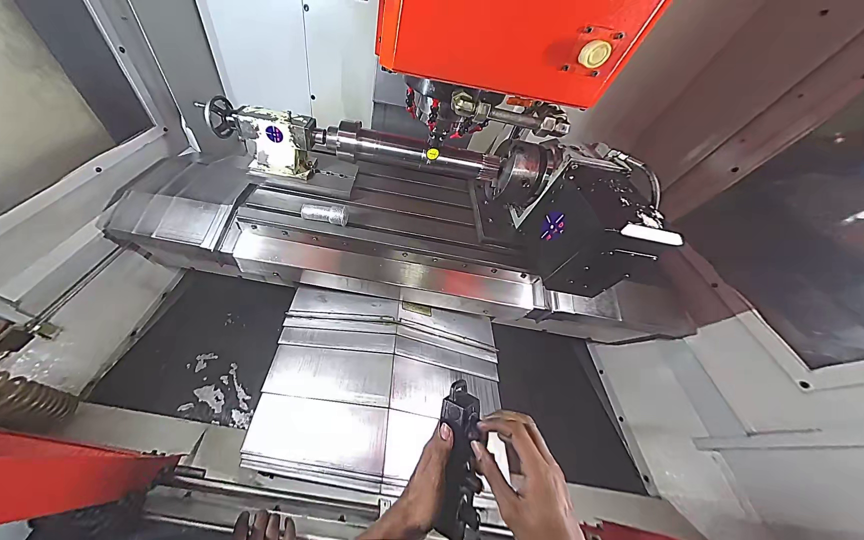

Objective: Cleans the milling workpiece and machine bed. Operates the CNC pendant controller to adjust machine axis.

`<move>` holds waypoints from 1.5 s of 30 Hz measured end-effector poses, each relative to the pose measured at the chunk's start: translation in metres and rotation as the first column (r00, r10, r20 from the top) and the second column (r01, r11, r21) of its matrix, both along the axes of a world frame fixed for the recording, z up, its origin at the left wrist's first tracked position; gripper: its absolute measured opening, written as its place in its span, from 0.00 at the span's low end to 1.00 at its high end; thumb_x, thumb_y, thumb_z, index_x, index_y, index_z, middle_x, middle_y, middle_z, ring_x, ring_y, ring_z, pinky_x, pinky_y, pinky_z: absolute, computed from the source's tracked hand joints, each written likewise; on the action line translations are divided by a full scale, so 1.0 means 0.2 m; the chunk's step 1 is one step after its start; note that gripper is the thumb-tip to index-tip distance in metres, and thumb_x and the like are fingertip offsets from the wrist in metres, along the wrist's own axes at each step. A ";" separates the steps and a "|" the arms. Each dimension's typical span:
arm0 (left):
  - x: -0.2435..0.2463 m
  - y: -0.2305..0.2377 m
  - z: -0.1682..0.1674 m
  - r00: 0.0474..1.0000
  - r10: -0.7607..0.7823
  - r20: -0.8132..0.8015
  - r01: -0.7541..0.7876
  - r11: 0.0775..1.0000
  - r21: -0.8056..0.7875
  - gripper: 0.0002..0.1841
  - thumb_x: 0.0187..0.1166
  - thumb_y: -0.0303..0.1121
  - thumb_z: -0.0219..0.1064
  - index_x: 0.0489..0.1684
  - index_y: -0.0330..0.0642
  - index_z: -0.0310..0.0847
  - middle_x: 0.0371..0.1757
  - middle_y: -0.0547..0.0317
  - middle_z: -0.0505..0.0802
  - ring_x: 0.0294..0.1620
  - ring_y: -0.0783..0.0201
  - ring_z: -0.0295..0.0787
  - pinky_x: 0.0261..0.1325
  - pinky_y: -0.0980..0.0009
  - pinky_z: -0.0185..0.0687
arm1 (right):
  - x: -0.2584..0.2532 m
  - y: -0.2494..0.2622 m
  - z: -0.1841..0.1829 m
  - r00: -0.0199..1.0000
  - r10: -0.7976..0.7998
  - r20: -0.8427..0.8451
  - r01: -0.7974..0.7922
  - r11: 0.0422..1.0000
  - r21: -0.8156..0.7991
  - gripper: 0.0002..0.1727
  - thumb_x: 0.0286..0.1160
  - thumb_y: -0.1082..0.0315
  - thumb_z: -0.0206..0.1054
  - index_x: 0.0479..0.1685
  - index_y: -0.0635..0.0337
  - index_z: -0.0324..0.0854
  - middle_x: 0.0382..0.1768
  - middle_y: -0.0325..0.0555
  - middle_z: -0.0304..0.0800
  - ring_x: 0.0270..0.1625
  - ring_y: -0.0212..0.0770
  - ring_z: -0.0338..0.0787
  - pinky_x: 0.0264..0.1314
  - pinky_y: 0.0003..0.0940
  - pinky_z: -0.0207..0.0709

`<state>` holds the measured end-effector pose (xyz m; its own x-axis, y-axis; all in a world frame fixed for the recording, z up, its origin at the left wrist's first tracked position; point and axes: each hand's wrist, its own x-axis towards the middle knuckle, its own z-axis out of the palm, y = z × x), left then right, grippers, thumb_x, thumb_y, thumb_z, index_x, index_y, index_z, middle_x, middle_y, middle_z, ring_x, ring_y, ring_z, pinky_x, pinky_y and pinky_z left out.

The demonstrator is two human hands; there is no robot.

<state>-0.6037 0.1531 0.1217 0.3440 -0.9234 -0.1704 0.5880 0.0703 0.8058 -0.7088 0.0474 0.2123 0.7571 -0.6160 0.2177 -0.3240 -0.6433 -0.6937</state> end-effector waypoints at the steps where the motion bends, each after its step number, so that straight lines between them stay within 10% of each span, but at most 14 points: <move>1: 0.00 0.00 0.00 1.000 -0.009 -0.015 0.009 1.000 -0.006 0.44 0.80 0.74 0.39 0.71 0.39 0.67 0.44 0.61 0.92 0.39 0.67 0.90 0.44 0.66 0.90 | -0.01 0.00 0.00 0.996 -0.077 -0.034 0.077 0.997 0.004 0.16 0.72 0.61 0.74 0.54 0.61 0.89 0.54 0.51 0.91 0.54 0.39 0.92 0.56 0.36 0.89; 8: 0.00 0.00 0.01 0.997 0.051 -0.050 -0.053 0.997 -0.053 0.49 0.75 0.79 0.43 0.71 0.38 0.68 0.46 0.61 0.94 0.44 0.66 0.93 0.52 0.65 0.90 | -0.05 0.02 -0.02 0.982 -0.160 -0.103 0.181 0.953 0.244 0.11 0.76 0.63 0.71 0.42 0.64 0.87 0.31 0.44 0.94 0.33 0.35 0.94 0.43 0.36 0.89; 45: -0.22 -0.08 0.08 0.989 -0.062 0.137 0.088 0.977 -0.192 0.48 0.82 0.73 0.41 0.81 0.34 0.59 0.51 0.60 0.92 0.47 0.69 0.91 0.56 0.66 0.89 | -0.39 -0.12 0.18 0.986 0.113 -0.123 -0.080 0.966 0.244 0.13 0.75 0.70 0.73 0.50 0.72 0.87 0.47 0.55 0.93 0.47 0.40 0.94 0.56 0.37 0.89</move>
<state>-0.6468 0.1380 0.1374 0.2794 -0.9584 0.0586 0.4889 0.1945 0.8504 -0.7876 0.0227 0.2481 0.8276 -0.5603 -0.0336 -0.3692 -0.4982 -0.7846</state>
